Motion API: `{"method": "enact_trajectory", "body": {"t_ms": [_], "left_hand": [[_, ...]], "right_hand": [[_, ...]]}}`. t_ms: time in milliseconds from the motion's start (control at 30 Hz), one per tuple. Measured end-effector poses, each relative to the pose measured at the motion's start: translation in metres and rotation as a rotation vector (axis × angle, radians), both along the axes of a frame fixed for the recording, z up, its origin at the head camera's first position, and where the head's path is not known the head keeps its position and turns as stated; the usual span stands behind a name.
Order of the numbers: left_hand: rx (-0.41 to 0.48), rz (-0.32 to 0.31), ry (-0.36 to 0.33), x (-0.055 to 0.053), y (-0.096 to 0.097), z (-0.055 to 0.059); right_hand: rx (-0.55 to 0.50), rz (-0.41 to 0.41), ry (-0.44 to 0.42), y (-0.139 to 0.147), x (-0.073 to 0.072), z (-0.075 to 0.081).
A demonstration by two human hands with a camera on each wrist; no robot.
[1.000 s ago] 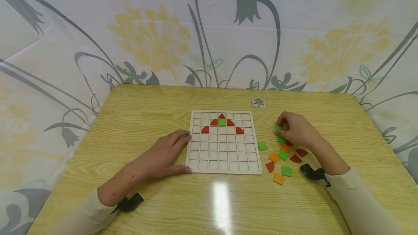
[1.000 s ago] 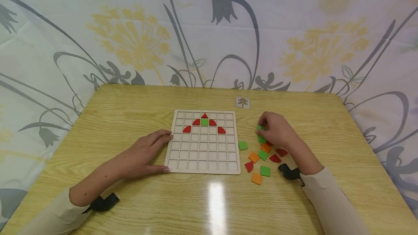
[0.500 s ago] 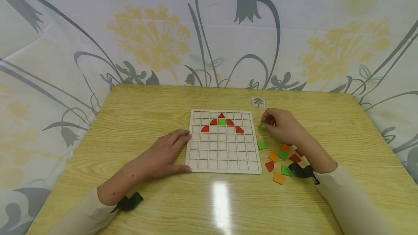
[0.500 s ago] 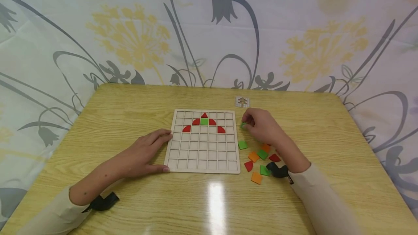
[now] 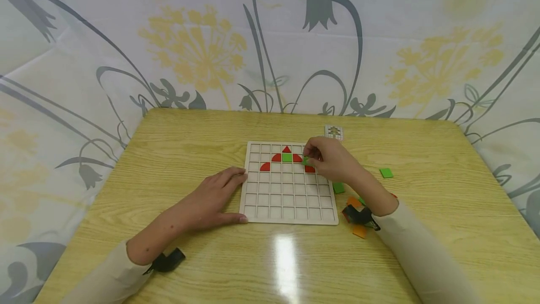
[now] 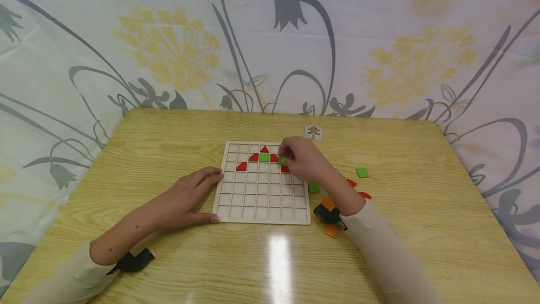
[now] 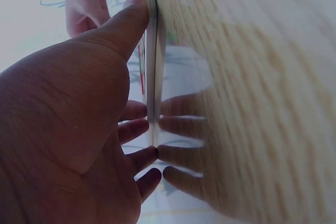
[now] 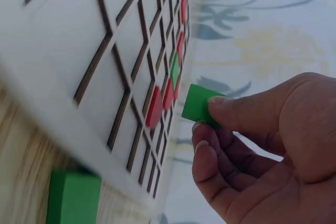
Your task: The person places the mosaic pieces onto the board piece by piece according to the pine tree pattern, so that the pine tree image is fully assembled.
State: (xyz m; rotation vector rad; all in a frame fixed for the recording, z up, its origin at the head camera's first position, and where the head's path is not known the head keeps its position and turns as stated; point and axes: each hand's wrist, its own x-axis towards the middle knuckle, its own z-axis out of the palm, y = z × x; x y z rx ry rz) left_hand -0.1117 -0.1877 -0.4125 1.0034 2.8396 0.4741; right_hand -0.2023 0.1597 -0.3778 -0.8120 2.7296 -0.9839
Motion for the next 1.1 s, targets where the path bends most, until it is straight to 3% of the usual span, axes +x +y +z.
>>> {"method": "enact_trajectory", "body": {"t_ms": [300, 600, 933, 1100], "left_hand": [[-0.001, 0.002, -0.005, 0.000, 0.000, 0.001], [-0.001, 0.009, -0.018, -0.001, 0.000, 0.001], [0.001, 0.006, -0.006, 0.000, 0.001, 0.003], [-0.001, 0.006, -0.006, 0.000, 0.000, 0.003]], "right_hand": [[-0.037, 0.062, -0.021, -0.033, -0.002, -0.003], [-0.005, 0.094, -0.041, -0.059, -0.009, -0.006], [0.030, 0.074, -0.033, -0.071, -0.010, -0.013], [0.068, 0.078, 0.018, -0.072, -0.008, -0.017]]}}
